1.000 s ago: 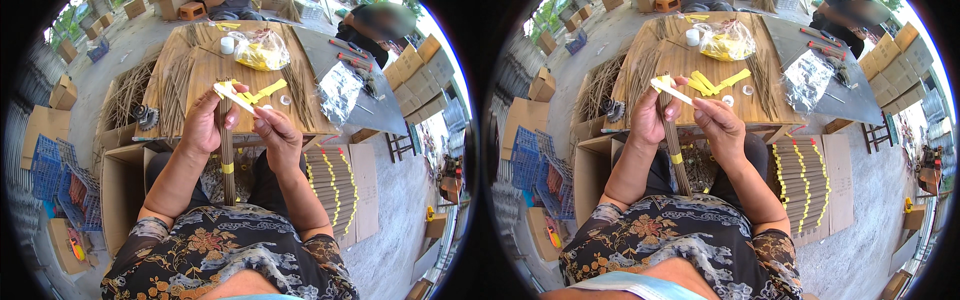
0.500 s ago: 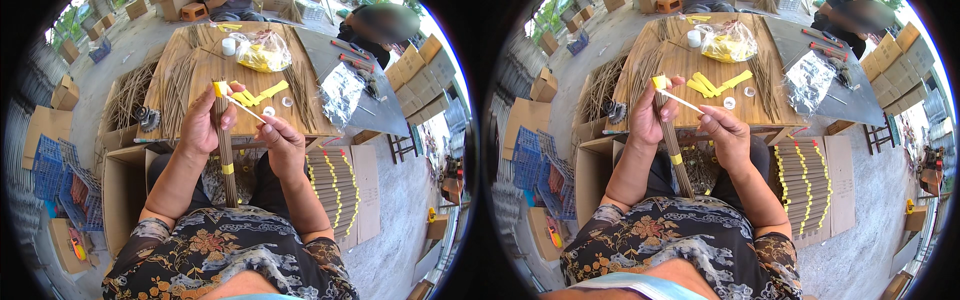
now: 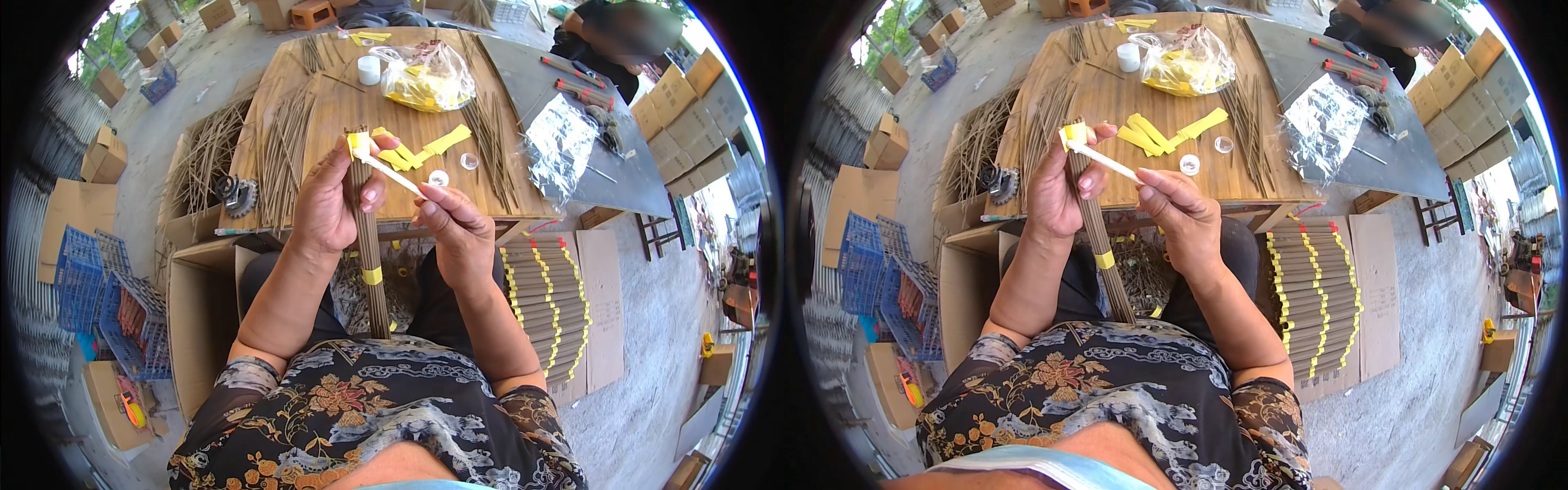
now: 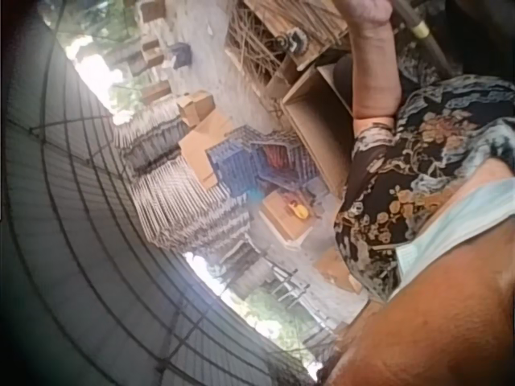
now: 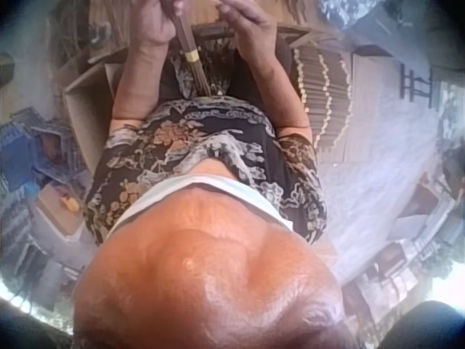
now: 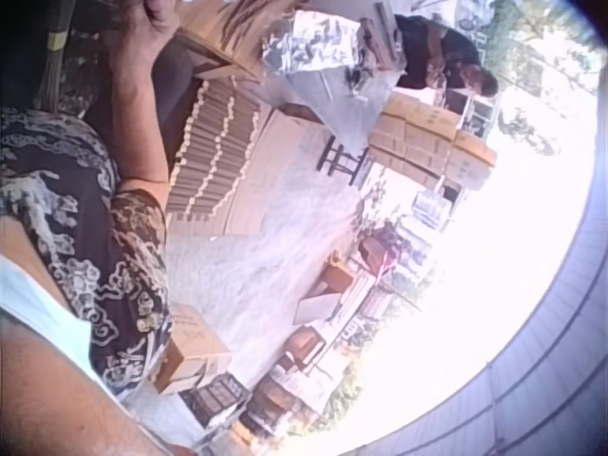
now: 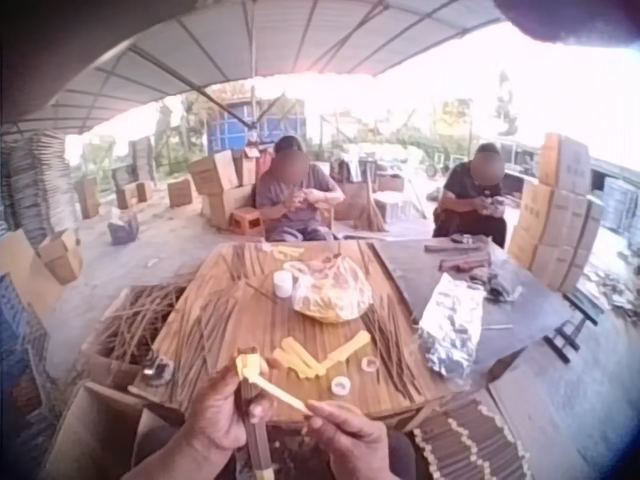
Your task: The person gathers thin sticks, aligns them into a bundle, and secures the bundle with yellow paper and glue. The person repeats this process to create multiple finished bundles.
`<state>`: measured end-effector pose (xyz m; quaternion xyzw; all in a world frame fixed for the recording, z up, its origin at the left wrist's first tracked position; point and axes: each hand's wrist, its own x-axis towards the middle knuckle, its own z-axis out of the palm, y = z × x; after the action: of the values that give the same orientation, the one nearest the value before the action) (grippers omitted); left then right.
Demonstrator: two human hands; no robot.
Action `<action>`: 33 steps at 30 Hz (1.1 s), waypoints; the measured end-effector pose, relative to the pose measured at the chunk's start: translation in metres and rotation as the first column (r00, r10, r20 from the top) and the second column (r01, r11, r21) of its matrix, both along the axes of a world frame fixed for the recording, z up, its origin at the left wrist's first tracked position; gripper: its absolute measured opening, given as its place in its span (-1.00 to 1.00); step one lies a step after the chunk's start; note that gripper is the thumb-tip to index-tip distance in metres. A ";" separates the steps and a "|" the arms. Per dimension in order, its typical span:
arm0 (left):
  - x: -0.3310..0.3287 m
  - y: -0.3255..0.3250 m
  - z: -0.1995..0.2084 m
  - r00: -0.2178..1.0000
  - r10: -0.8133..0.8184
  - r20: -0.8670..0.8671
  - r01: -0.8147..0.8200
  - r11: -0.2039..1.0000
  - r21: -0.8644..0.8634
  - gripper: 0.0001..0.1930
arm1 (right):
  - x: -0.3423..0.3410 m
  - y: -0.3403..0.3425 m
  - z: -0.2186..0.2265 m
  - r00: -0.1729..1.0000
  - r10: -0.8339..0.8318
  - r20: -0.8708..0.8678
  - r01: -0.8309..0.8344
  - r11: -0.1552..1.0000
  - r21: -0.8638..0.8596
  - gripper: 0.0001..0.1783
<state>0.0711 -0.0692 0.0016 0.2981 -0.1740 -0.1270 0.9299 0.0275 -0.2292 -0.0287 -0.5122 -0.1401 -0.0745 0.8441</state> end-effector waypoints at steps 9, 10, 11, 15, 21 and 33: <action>0.011 -0.002 -0.008 0.999 0.048 -0.008 -0.047 0.997 0.054 -0.65 | 0.004 -0.004 -0.007 0.998 0.002 -0.055 -0.003 1.000 -0.030 -0.76; 0.013 -0.002 -0.008 0.999 0.048 -0.025 -0.047 0.998 0.047 -0.65 | 0.005 -0.007 -0.006 0.998 0.000 -0.066 -0.003 0.999 -0.040 -0.76; 0.016 -0.003 -0.010 0.998 0.045 -0.046 -0.043 0.998 0.037 -0.66 | 0.005 -0.010 -0.007 0.997 -0.004 -0.083 0.000 0.999 -0.053 -0.77; 0.022 0.002 -0.013 0.989 0.142 -0.034 -0.137 0.984 0.117 -0.66 | 0.028 -0.035 -0.019 0.954 -0.270 -0.132 0.269 0.963 -0.021 -0.79; 0.028 -0.005 -0.023 0.956 0.280 0.088 -0.293 0.918 0.266 -0.70 | 0.079 -0.051 -0.094 0.834 -0.543 0.094 0.468 0.609 -0.640 -0.81; 0.024 -0.008 -0.025 0.963 0.259 0.077 -0.270 0.922 0.276 -0.83 | 0.100 -0.049 -0.122 0.768 -0.375 0.518 0.594 0.117 -0.796 -0.89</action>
<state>0.0954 -0.0770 -0.0235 0.4516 -0.1302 -0.0184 0.8825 0.1277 -0.2784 -0.1502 -0.9068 -0.0592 -0.2985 0.2918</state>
